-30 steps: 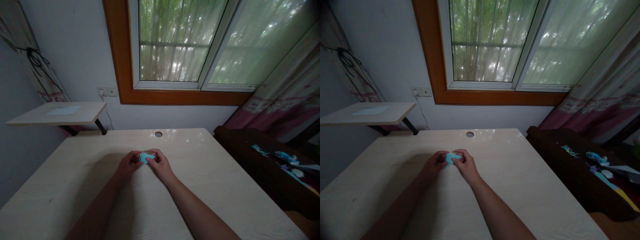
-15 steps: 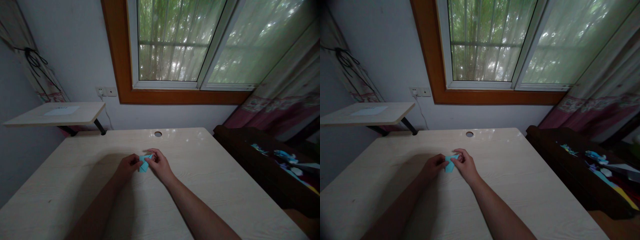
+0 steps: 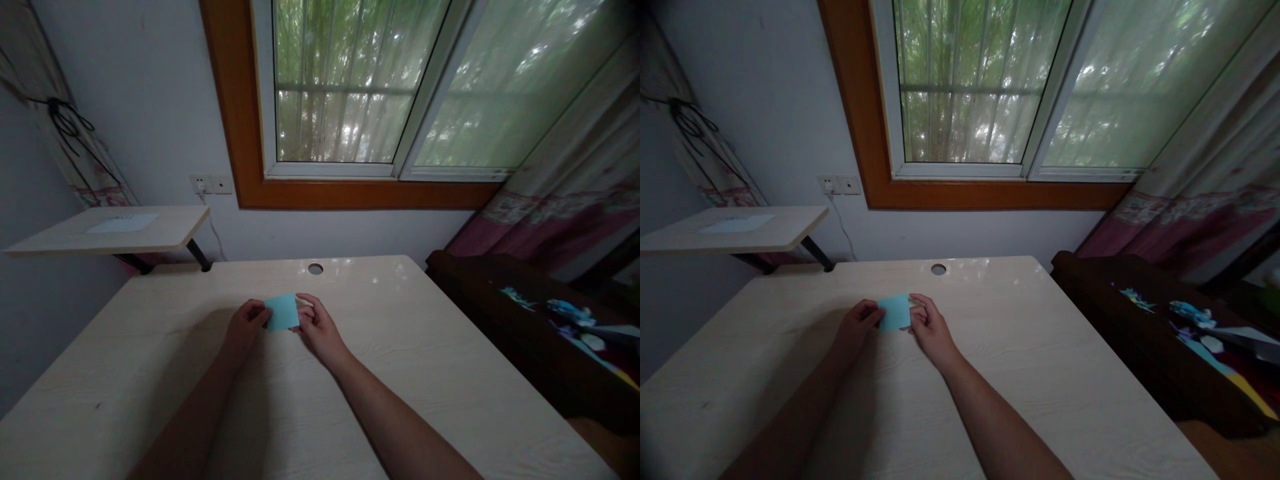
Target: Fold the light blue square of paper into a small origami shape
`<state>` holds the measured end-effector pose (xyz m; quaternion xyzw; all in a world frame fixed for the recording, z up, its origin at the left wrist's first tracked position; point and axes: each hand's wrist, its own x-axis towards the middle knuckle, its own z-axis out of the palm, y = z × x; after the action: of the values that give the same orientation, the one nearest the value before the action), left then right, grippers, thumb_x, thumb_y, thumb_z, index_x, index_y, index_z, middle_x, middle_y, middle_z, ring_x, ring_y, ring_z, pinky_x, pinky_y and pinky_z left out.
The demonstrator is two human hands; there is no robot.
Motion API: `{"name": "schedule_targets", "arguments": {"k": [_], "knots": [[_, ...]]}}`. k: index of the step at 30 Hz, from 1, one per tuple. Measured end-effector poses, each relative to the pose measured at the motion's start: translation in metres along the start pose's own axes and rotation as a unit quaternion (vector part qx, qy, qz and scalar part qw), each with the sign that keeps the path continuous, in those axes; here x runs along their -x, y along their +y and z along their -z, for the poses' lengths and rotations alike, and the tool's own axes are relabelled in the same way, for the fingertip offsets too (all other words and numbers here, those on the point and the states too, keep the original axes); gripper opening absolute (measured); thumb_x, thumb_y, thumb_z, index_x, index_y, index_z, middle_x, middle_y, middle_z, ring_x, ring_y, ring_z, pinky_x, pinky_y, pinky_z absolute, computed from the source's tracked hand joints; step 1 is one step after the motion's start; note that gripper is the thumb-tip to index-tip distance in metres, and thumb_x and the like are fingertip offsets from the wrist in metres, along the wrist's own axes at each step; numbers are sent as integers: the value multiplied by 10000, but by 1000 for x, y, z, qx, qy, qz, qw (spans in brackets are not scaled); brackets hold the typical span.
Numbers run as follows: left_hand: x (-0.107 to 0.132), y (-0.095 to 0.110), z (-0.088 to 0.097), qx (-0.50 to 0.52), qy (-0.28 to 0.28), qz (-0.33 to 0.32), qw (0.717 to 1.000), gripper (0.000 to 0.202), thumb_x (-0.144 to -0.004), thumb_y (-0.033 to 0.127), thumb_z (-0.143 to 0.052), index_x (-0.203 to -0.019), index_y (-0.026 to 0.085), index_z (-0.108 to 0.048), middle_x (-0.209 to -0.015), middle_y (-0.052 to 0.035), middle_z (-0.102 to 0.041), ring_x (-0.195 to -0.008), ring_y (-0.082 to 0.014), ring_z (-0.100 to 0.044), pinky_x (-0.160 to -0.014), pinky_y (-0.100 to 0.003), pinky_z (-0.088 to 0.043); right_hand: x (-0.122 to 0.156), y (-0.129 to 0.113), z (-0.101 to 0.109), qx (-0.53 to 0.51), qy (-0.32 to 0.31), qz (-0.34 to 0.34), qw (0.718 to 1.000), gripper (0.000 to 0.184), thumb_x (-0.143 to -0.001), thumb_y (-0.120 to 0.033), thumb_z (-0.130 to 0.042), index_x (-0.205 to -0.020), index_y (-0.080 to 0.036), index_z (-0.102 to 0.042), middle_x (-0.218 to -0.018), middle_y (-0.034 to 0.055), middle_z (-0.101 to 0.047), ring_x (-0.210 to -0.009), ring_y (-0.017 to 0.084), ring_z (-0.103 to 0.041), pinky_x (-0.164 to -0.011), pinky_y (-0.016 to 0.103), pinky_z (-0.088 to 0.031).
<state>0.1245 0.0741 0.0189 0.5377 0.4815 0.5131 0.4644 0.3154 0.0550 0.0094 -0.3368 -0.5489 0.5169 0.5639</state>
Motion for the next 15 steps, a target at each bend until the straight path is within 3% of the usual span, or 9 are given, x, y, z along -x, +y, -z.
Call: {"name": "schedule_targets", "arguments": {"k": [3, 6, 10, 13, 15], "knots": [[0, -2, -1, 20, 6, 9, 1000, 251, -735, 378, -698, -821, 178, -572, -652, 33, -590, -596, -130, -581, -564, -239, -467, -1, 4, -1, -11, -16, -3, 1000, 562, -771, -294, -707, -1274, -264, -457, -812, -3, -646, -713, 154, -644, -657, 281, -504], [1, 1, -3, 17, -14, 8, 1000, 354, -737, 373, -700, -1005, 180, -572, -653, 37, -611, -599, -133, -590, -578, -242, -471, -1, 3, -1, 2, -9, 6, 1000, 615, -736, -262, -737, -1286, -271, -462, -860, -2, -650, -676, 131, -636, -661, 276, -515], [5, 6, -5, -4, -46, -9, 999, 485, -751, 350, -695, -1172, 177, -529, -629, 54, -594, -583, -121, -570, -585, -233, -454, 0, 0, 0, 20, -18, 8, 1000, 431, -791, -277, -685, -1202, -256, -560, -900, 16, -657, -654, 128, -649, -638, 268, -515], [6, 5, -6, -7, -58, -10, 998, 485, -766, 348, -690, -1192, 175, -537, -662, 41, -607, -616, -124, -588, -599, -233, -446, 0, -2, -1, 32, -13, -3, 999, 245, -821, -315, -664, -1039, -210, -623, -783, 12, -663, -621, 144, -656, -614, 273, -508], [6, 2, -6, -3, -72, -9, 997, 484, -776, 352, -689, -1201, 177, -540, -690, 26, -631, -659, -141, -621, -628, -246, -459, 1, -2, -1, 30, -2, -11, 999, 219, -826, -343, -667, -979, -202, -599, -686, -6, -651, -587, 154, -655, -589, 270, -495]]}}
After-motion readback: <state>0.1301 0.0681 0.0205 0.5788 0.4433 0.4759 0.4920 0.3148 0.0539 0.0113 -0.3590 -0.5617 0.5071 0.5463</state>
